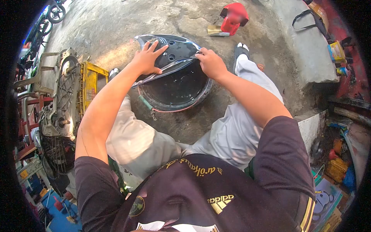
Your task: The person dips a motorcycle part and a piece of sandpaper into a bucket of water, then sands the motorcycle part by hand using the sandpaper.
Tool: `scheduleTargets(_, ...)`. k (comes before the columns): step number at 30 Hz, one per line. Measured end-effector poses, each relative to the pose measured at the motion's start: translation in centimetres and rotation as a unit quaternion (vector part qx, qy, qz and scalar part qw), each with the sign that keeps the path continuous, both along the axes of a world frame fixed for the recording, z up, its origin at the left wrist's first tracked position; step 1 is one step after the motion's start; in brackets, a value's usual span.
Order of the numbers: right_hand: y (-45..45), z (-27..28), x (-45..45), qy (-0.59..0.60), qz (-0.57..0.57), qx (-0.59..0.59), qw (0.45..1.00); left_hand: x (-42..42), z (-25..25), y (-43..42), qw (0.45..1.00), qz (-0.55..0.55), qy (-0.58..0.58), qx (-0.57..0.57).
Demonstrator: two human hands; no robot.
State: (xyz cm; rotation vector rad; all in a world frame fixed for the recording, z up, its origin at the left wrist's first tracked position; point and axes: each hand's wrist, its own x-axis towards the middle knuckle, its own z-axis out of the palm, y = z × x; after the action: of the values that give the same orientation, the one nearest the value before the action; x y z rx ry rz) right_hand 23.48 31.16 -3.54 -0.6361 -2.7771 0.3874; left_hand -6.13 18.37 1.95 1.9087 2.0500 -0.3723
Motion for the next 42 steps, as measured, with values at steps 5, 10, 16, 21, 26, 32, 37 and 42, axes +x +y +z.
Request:
scheduleTargets(5,-0.4,-0.6,-0.1,0.005,0.02,-0.01,1.0,0.0,0.1,0.2,1.0,-0.001,0.004,-0.007)
scheduleTargets(10,-0.1,-0.7,-0.1,0.036,0.04,0.025,0.998,0.1,0.2,0.2,1.0,0.001,0.003,-0.008)
scheduleTargets(16,0.4,0.1,-0.5,-0.021,0.047,0.036,0.998,0.1,0.1,0.2,1.0,0.002,0.014,0.001)
scheduleTargets(21,0.1,0.9,-0.8,-0.01,0.024,0.027,0.999,-0.1,0.5,0.3,1.0,0.001,-0.001,-0.017)
scheduleTargets(26,0.3,0.0,-0.5,0.026,0.083,0.076,0.993,0.1,0.3,0.1,1.0,0.002,0.014,-0.012)
scheduleTargets(32,5.0,4.0,-1.5,0.097,-0.046,0.018,0.994,0.4,0.5,-0.3,1.0,0.0,0.026,-0.005)
scheduleTargets(37,3.2,13.6,-0.7,0.141,-0.1,-0.177,0.969,1.1,1.6,-0.2,0.997,-0.006,0.07,-0.027)
scheduleTargets(42,-0.6,22.4,5.1,0.223,-0.097,-0.082,0.967,1.5,2.1,-0.1,0.998,-0.028,0.061,-0.016)
